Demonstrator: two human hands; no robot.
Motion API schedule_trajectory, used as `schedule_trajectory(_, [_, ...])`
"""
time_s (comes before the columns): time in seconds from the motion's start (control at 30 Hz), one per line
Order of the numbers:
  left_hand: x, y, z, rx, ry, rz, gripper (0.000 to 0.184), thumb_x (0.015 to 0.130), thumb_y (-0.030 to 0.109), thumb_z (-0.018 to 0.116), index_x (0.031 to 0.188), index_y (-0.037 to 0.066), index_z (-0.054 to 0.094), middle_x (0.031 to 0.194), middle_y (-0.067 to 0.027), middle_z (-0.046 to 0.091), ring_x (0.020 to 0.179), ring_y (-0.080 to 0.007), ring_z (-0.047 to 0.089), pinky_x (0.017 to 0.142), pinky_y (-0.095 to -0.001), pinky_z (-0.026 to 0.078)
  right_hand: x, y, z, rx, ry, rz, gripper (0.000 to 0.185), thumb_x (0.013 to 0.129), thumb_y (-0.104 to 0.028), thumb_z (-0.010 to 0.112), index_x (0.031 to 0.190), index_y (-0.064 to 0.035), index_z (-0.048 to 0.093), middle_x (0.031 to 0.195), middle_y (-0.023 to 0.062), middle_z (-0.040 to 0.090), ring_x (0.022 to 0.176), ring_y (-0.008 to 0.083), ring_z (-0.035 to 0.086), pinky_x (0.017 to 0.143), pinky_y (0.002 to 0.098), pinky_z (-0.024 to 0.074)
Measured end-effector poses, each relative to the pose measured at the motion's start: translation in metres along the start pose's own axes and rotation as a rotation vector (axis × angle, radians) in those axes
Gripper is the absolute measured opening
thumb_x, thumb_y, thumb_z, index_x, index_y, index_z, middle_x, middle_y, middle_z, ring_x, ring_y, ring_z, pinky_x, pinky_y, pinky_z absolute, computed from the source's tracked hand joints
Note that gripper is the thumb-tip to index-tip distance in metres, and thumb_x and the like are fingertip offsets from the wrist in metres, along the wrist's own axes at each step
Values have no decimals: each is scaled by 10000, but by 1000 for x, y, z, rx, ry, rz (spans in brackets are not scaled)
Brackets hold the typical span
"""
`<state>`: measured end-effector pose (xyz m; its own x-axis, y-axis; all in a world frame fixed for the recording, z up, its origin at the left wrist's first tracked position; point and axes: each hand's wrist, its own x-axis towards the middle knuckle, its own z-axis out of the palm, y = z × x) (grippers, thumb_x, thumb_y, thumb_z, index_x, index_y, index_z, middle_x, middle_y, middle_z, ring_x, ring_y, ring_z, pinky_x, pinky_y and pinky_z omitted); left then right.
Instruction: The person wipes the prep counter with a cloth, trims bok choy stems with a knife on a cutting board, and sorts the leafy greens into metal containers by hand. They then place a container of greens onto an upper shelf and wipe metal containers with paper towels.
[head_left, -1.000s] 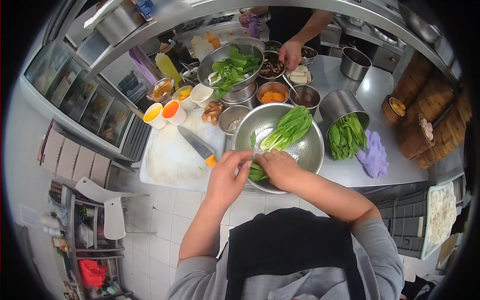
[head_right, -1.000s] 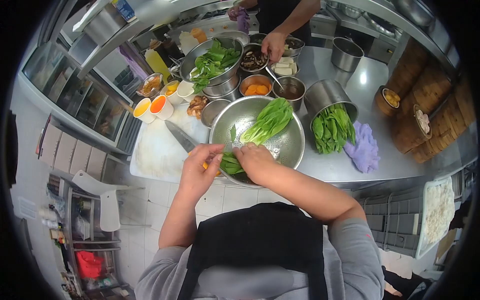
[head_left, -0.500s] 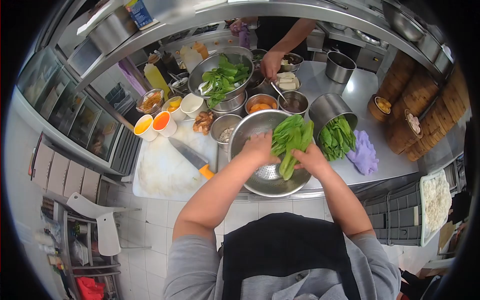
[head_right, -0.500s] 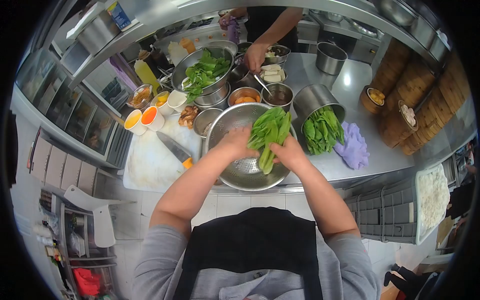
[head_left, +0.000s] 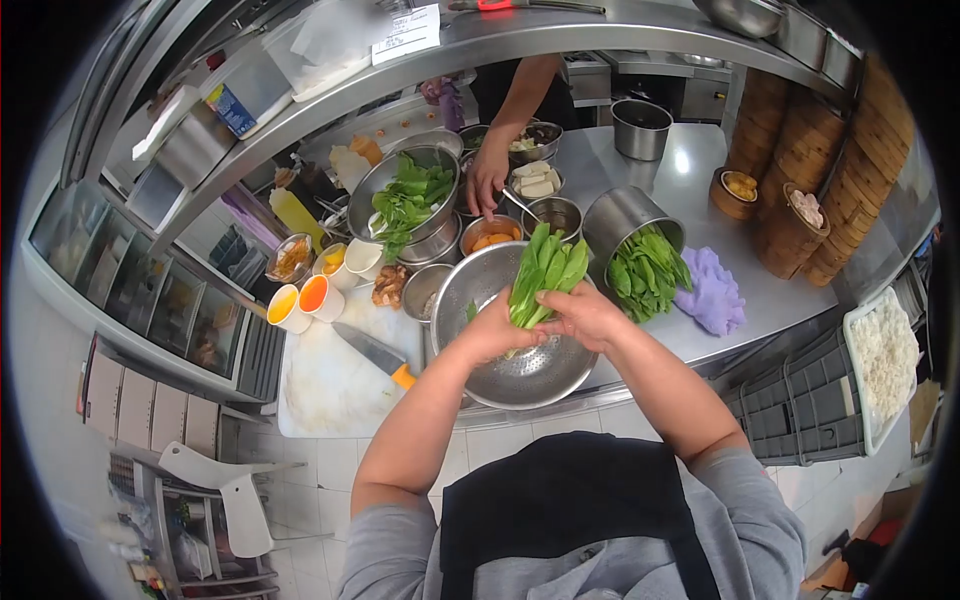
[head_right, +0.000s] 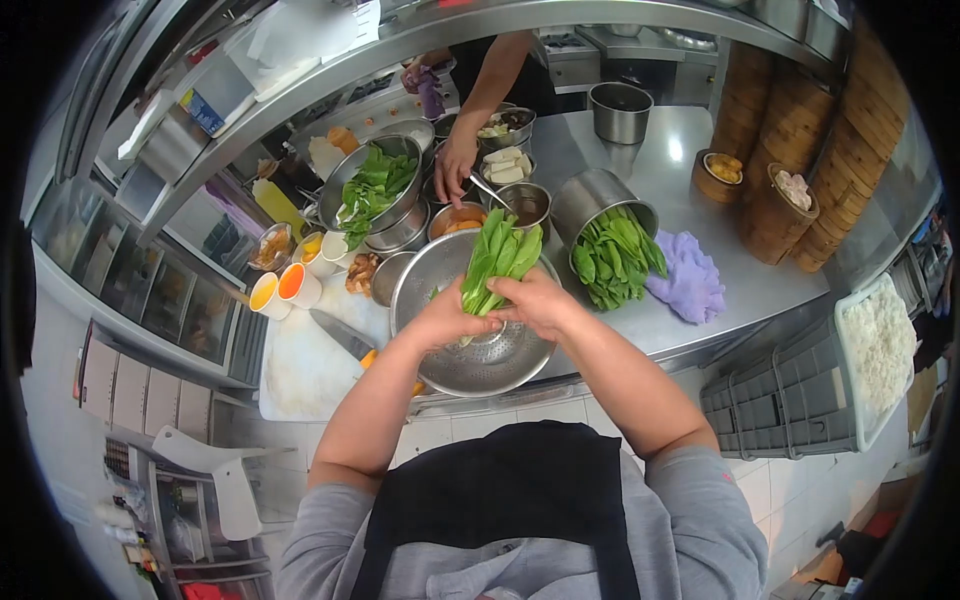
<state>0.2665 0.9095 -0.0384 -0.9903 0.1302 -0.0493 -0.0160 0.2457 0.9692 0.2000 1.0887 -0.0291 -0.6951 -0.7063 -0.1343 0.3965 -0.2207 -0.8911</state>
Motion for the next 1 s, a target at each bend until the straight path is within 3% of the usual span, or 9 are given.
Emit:
schedule_trajectory(0.13, [-11, 16, -9, 346, 92, -135, 688, 681, 132, 754, 1283, 6, 444, 1071, -146, 637, 999, -215, 620, 865, -323, 484, -24, -47, -7, -468, -143, 98, 521, 865, -225, 665, 1324, -69, 473, 1235, 104, 556, 1129, 248, 565, 887, 412, 514])
schedule_trajectory(0.2, [-13, 23, -12, 399, 95, -163, 688, 669, 131, 750, 1277, 16, 449, 1062, -176, 647, 1009, -242, 634, 864, -330, 488, -40, -61, -2, -1287, 341, -489, 684, 753, -226, 756, 1349, -94, 446, 1233, 130, 524, 1191, 308, 510, 994, 497, 430])
schedule_trajectory(0.3, [-17, 36, -2, 657, 48, -169, 628, 675, 126, 737, 1236, 31, 471, 1038, -211, 648, 1003, -315, 638, 853, -386, 505, -60, -86, 28, -1639, 61, -906, 814, 651, -210, 811, 1367, -98, 439, 1199, 164, 550, 1232, 325, 479, 1093, 537, 292])
schedule_trajectory(0.33, [-22, 55, 9, 797, 50, -160, 572, 678, 109, 732, 1183, 15, 480, 1054, -210, 640, 1008, -353, 623, 845, -420, 508, -58, -80, 31, -1692, -62, -919, 877, 646, -214, 821, 1411, -139, 399, 1222, 138, 549, 1248, 311, 462, 1113, 586, 221])
schedule_trajectory(0.53, [-33, 60, 22, 1147, 93, 86, 605, 679, 130, 757, 1184, -27, 463, 1076, -229, 608, 1032, -389, 583, 824, -469, 508, -31, -51, 25, -1810, -285, -367, 1041, 665, -194, 790, 1516, -204, 190, 1037, 169, 612, 946, 336, 644, 797, 464, 523])
schedule_trajectory(0.73, [-74, 90, -10, 1019, 281, 297, 973, 672, 301, 848, 1404, -62, 320, 1328, -289, 477, 1258, -401, 448, 1051, -409, 379, -52, -55, 30, -1680, -53, -715, 831, 773, -83, 612, 1503, -272, 261, 886, 153, 605, 711, 342, 658, 627, 443, 528])
schedule_trajectory(0.8, [-86, 104, -35, 894, 274, 224, 921, 709, 300, 823, 1409, -48, 337, 1346, -275, 475, 1269, -393, 446, 1057, -410, 372, -44, -35, 22, -1617, 44, -788, 698, 799, -115, 592, 1444, -286, 388, 847, 121, 586, 720, 313, 661, 626, 428, 531])
schedule_trajectory(0.9, [-90, 103, -44, 775, 309, 90, 794, 771, 284, 776, 1396, -21, 394, 1346, -241, 501, 1271, -372, 456, 1057, -422, 365, -26, -4, 6, -2092, -175, -406, 402, 834, -133, 571, 1231, -193, 589, 944, 130, 631, 832, 276, 680, 668, 395, 549])
schedule_trajectory(1.0, [-81, 101, -38, 928, 336, 110, 630, 818, 221, 733, 1358, 22, 475, 1263, -189, 582, 1179, -306, 541, 998, -419, 411, -33, -12, 3, -1934, -28, -412, 352, 844, -133, 564, 1191, -166, 609, 979, 142, 639, 844, 286, 683, 669, 395, 551])
